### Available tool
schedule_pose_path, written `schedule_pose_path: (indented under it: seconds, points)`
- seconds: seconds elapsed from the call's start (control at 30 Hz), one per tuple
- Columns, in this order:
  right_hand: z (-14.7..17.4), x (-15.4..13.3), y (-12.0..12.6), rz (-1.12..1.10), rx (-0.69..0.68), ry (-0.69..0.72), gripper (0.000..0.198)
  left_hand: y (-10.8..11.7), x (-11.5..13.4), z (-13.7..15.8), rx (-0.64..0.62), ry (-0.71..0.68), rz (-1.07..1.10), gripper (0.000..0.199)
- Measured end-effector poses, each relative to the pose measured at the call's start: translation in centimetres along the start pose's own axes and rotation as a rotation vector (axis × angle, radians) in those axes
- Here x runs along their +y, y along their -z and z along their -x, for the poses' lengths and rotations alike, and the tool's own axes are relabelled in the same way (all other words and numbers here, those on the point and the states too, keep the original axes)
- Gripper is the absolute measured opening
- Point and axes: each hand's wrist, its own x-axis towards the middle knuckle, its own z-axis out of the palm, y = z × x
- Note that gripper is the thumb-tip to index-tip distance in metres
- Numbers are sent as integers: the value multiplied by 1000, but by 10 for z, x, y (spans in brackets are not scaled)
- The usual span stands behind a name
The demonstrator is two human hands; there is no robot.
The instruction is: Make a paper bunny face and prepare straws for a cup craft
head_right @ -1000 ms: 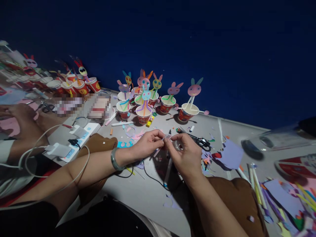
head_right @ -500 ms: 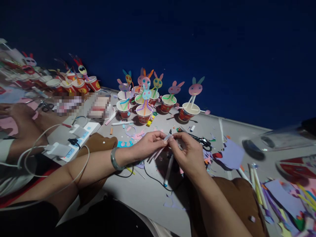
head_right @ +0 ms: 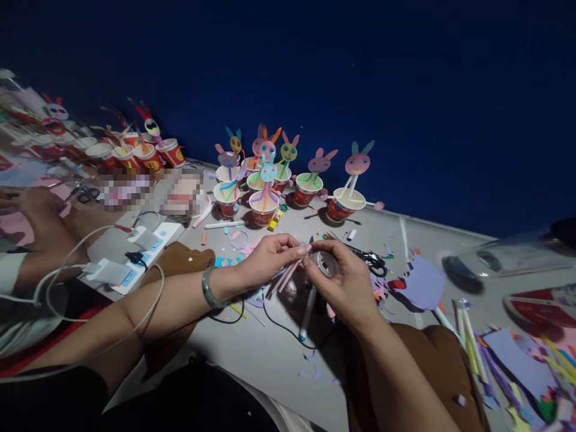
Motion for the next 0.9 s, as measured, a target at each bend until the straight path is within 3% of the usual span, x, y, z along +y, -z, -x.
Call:
schedule_pose_path:
  seconds: [0.23,0.5,0.67,0.9]
  points:
    - [-4,9,8,-31,-39,-67,34,1,4,0,-28,-31,-19,51]
    - [-8,15,15,-131,-93,-110,40,3,8,2,-87,52,62,49]
    - [-10,22,10,-159,-110,-121,46,5,4,-1,-73,101,73,49]
    - [-11,24,-2,-198,-174,-122,51,6,-3,-6,-97,134,82,33]
